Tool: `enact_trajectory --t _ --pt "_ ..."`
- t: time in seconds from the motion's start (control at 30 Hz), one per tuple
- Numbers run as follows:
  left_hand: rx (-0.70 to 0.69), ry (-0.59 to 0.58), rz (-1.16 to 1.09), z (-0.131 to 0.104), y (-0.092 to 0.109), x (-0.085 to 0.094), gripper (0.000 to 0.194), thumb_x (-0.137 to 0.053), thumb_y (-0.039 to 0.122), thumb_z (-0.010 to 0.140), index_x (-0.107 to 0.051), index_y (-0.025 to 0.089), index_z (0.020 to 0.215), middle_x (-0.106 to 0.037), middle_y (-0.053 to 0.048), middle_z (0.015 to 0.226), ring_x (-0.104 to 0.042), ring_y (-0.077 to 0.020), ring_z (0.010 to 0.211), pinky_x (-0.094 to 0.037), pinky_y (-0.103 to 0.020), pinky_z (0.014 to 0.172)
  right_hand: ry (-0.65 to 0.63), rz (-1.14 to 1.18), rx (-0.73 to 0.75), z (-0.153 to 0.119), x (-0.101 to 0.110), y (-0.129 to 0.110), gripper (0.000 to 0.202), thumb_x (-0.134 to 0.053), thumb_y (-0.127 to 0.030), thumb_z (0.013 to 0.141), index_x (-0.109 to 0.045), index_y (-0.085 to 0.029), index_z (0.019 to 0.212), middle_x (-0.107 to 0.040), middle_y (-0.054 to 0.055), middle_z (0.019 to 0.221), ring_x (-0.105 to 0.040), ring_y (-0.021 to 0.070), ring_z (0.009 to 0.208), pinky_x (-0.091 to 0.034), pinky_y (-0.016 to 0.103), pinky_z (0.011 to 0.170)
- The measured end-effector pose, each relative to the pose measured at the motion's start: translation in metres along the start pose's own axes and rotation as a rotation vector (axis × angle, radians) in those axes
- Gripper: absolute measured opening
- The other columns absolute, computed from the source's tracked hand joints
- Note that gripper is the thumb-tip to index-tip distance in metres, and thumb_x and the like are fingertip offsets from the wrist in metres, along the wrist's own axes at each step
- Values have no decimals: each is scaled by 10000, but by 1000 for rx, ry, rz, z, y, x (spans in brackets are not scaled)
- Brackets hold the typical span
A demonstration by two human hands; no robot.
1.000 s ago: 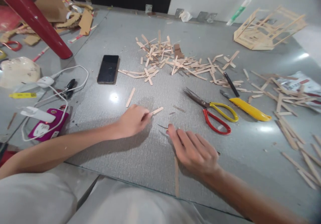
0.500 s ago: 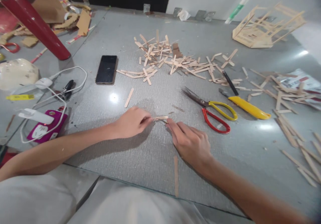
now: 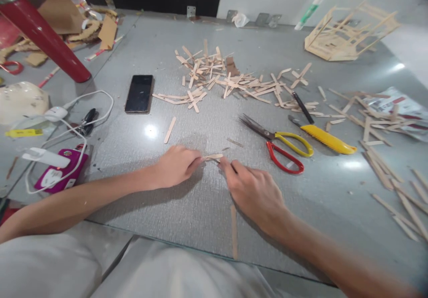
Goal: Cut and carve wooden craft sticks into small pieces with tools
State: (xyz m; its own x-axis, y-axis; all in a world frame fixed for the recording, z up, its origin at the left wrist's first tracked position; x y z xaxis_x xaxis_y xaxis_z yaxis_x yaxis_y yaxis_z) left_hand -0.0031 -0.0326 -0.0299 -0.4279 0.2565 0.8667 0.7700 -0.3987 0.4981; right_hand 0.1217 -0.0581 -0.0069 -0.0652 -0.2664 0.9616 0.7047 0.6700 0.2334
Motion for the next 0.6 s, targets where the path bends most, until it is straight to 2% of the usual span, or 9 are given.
enact_trajectory --t 0.1,0.2,0.43,0.6 --pt "2 1 17 0 1 0 402 -389 256 1022 -589 158 687 -484 12 528 -385 -117 475 -223 -284 530 -138 92 -64 2 -11 5 370 -498 -34 904 -662 -156 1213 -690 14 747 -616 145 525 -229 323 487" --pt "12 2 31 0 1 0 397 -391 247 1022 -596 155 695 -488 9 529 -385 -115 475 -219 -282 533 -201 195 -127 3 -18 12 294 -497 -120 958 -672 -214 1174 -701 0 733 -618 154 534 -195 322 511" --pt "34 -26 39 -2 0 -2 378 -391 242 1024 -597 157 718 -510 2 547 -410 -124 481 -230 -275 532 -172 487 -218 9 -16 28 276 -468 -260 1014 -742 -270 1043 -740 13 768 -601 143 590 -238 295 532" --pt "39 19 -28 -3 0 -1 375 -388 240 1021 -571 157 705 -495 12 552 -389 -114 484 -249 -260 539 -179 690 -241 15 -17 37 308 -488 -285 1008 -775 -238 905 -732 17 722 -562 136 588 -296 281 559"
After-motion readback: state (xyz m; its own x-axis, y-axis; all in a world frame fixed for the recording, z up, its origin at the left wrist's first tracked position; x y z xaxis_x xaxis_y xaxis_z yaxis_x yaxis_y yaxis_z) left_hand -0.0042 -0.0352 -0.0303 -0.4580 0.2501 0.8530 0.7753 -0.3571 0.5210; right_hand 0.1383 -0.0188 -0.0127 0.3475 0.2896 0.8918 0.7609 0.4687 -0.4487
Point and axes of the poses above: each hand's wrist, its own z-axis towards the middle knuckle, its own x-axis out of the back of the hand, y = z × x, the point moved 8 cm from there along z, towards the middle knuckle
